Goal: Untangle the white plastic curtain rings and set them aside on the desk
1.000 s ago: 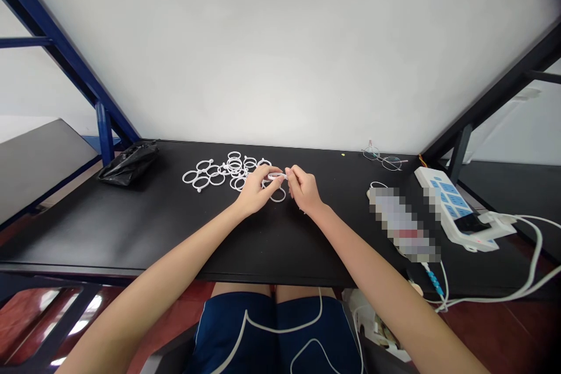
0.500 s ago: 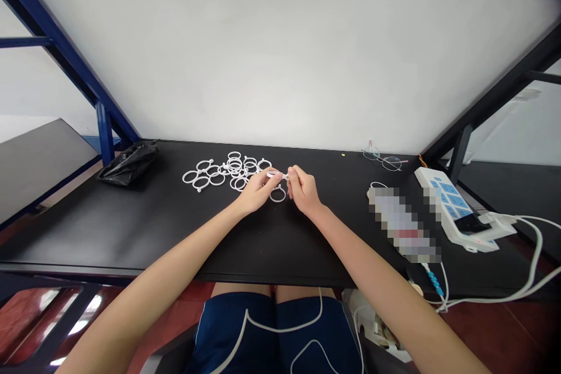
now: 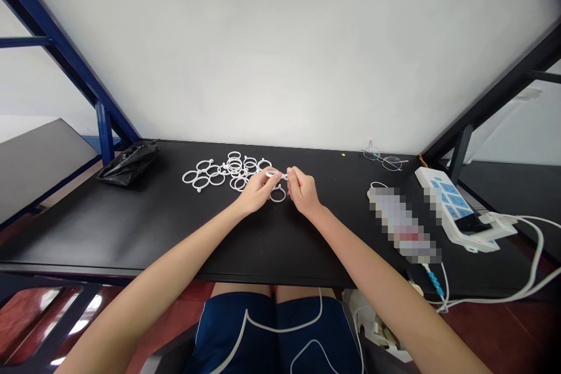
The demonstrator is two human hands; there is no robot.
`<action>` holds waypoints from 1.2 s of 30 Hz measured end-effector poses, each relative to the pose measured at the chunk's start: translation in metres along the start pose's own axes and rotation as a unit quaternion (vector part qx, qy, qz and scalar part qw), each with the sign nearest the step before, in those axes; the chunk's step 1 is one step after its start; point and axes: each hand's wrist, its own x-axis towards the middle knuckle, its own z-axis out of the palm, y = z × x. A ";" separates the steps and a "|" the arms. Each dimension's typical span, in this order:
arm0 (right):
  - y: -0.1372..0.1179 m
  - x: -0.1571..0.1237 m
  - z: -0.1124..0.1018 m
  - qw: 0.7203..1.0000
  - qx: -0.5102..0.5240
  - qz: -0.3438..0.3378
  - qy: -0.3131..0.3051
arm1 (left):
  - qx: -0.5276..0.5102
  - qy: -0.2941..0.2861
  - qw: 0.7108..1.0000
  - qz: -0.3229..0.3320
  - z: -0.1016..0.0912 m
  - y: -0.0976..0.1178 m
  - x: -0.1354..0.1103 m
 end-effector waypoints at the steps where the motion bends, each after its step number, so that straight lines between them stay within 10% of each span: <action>1: 0.000 0.000 0.000 1.000 0.001 0.001 0.000 | 0.001 -0.001 1.000 -0.001 0.000 0.000 0.000; 36: 0.004 0.001 0.001 1.000 -0.018 -0.013 0.002 | -0.002 -0.006 1.000 -0.001 0.000 -0.003 0.001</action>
